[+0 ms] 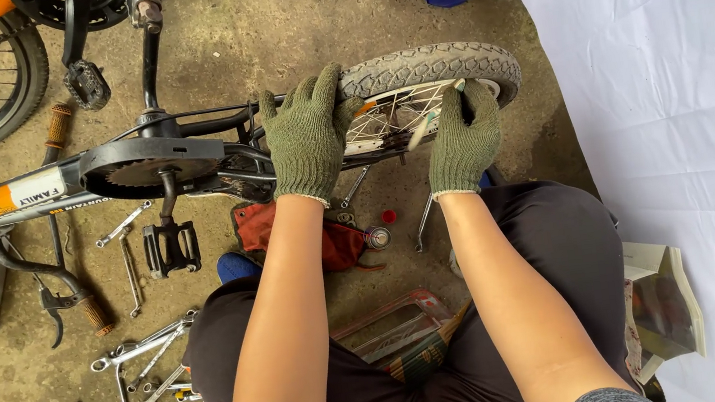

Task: The person scrubs the bicycle wheel spokes and rim with a brush, then sprays a cleaning agent onto the wheel. Finally, the person wipes the wheel and tire with a red cloth.

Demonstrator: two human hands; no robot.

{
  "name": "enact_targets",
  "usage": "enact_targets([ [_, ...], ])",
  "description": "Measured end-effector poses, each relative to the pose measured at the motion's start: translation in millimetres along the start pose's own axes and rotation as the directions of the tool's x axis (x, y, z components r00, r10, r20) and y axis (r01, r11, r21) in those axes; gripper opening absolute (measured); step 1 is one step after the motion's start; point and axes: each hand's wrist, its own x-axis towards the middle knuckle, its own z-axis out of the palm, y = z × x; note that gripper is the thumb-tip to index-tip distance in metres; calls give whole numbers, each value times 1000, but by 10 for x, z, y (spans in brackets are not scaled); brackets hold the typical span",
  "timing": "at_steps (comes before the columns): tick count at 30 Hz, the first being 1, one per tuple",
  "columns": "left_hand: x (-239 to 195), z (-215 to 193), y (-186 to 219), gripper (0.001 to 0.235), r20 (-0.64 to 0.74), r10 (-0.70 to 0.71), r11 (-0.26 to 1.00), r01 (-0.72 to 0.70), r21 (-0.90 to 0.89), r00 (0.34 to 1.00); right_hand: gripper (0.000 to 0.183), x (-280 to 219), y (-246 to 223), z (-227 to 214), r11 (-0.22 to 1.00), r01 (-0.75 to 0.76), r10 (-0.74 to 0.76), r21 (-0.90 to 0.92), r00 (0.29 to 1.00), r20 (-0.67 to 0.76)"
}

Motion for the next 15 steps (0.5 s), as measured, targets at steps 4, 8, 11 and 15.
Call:
enact_targets([
  [4, -6, 59, -25, 48, -10, 1, 1000, -1, -7, 1000, 38, 50, 183, 202, 993, -66, 63, -95, 998, -29],
  [8, -11, 117, -51, 48, -27, 4, 1000, -3, 18, 1000, 31, 54, 412, 447, 972, -20, 86, 234, 958, -275],
  [11, -2, 103, -44, 48, -21, -4, 1000, 3, -12, 1000, 29, -20, 242, 442, 943, -16, 104, 331, 963, -248],
  [15, 4, 93, -52, 49, -43, 10, 1000, -11, -22, 999, 30, -148, -246, 266, 969, 44, 7, 245, 979, -205],
])
